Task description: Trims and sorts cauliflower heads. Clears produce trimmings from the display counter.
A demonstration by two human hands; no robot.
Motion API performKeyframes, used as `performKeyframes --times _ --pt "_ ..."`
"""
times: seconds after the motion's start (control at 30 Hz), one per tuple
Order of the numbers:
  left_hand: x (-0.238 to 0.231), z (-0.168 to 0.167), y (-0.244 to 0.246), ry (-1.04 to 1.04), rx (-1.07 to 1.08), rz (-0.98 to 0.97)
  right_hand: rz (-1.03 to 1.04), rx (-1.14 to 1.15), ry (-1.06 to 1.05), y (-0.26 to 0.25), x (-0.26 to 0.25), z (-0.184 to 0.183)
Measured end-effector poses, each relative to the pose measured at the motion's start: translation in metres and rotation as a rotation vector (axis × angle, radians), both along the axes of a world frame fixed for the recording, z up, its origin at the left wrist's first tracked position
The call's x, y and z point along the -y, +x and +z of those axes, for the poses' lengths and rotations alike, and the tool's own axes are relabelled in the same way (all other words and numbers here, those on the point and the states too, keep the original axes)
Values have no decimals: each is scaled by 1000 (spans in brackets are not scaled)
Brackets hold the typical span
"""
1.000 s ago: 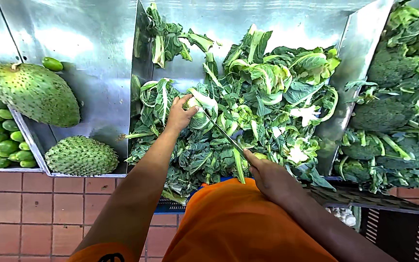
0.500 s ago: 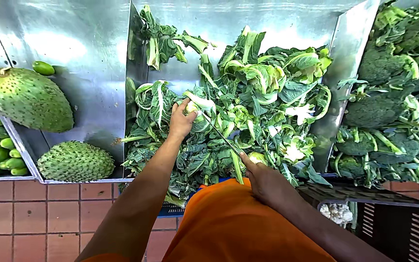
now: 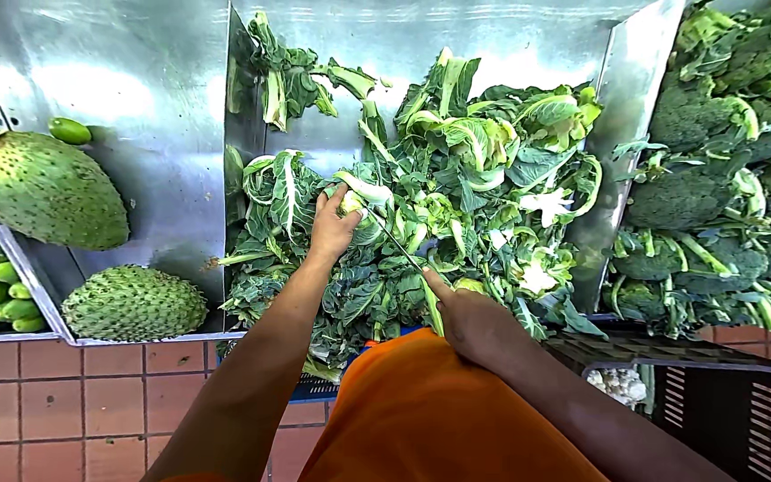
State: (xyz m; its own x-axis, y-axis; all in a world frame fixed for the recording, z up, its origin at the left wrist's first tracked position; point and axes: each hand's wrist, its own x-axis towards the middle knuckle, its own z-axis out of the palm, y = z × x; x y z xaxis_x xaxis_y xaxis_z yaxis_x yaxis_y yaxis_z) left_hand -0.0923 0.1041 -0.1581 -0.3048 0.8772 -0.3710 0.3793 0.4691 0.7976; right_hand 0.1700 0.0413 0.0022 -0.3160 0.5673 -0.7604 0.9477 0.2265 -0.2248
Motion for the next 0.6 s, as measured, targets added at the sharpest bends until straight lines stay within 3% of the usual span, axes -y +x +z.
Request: performKeyframes --times 0.27,0.6 --pt "3 -4 4 7 -5 -26 -57 39 -94 -14 5 0" --pt "6 -8 5 28 41 -52 -70 27 -63 -22 2 -17"
